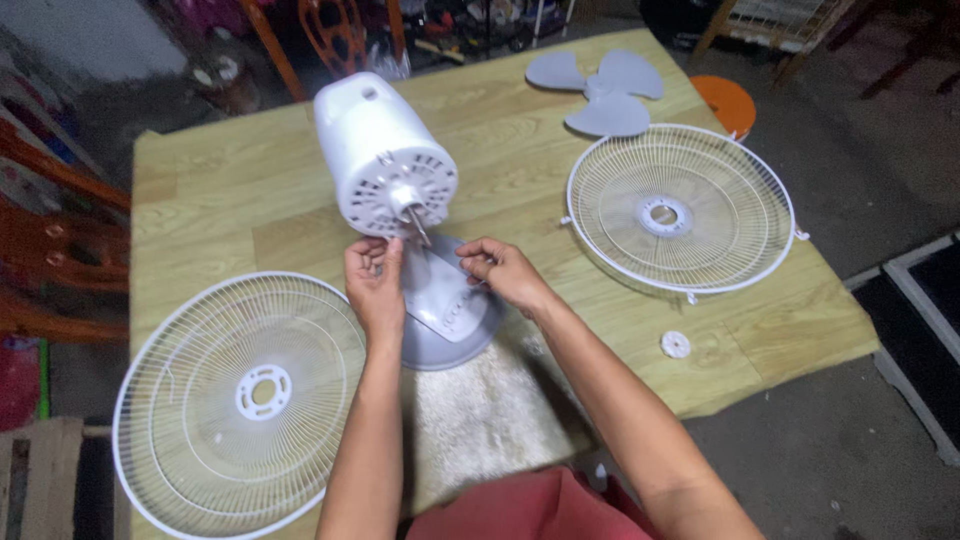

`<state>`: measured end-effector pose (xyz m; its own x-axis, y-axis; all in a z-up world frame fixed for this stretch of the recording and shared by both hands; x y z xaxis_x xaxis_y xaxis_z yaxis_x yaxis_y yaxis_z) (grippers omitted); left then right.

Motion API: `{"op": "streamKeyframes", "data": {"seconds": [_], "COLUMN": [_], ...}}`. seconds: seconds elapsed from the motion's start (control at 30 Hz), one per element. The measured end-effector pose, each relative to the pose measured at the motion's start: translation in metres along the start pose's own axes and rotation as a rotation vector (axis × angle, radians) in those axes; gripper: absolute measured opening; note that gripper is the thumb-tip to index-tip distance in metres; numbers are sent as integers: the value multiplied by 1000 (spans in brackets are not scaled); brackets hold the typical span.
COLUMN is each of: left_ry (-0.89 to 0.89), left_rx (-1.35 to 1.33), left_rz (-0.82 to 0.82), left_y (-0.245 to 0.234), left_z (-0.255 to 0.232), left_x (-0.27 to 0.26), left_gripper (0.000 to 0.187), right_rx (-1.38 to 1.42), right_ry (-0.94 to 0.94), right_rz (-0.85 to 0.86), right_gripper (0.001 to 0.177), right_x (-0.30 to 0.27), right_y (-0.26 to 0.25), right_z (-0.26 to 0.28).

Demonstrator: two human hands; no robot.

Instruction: The person assembles a table fan by attaching the front grille, securing it with a nut, and then mounting the fan blade onto the motor shaft. The assembly is performed on a wooden table with all parts laid out.

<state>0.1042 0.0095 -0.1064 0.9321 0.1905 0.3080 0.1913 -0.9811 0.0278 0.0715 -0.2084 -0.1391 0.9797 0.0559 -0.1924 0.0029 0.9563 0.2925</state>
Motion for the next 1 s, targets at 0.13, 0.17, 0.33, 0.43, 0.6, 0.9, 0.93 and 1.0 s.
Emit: {"op": "streamKeyframes", "data": {"seconds": [0.13,0.17,0.33,0.43,0.6,0.9,0.93,1.0], "left_ry": [-123,-157,-128,-181,-304,-276,-272,-266], "left_rx": [125,241,500,731,808,846,883,956], "left_rz": [3,39,285,423,587,690,704,732], "left_y": [18,26,94,130,175,219,221,221], "left_z": [24,30,43,49,61,77,79,83], "left_x": [-33,-47,-99,-123,-152,-169,-170,-173], "left_gripper": [32,28,21,30,25,26,27,30], "right_rx": [-84,-92,-53,-138,-337,-426,-482,-592], "right_ry": [8,16,50,73,92,510,456,353], "right_rz": [-70,-97,-253,-321,-435,-534,-516,-475], "right_gripper": [24,23,19,20,34,74,72,68], "right_x": [-5,-7,-23,-39,-69,-118,-115,-111], "right_y": [-61,-82,-186,-234,-283,-309,-310,-312], "right_z": [-20,-26,-66,-87,-96,-81,-76,-71]}}
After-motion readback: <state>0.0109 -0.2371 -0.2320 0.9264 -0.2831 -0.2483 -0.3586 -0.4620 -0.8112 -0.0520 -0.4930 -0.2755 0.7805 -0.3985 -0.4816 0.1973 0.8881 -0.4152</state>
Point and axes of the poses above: each hand's wrist, its own x-axis towards the middle knuckle, its own y-axis out of the palm, z = x × y, the point moved 9 cm from there along x, towards the middle knuckle, and after that the axes turned 15 degrees about x, right-handed, at the moved point
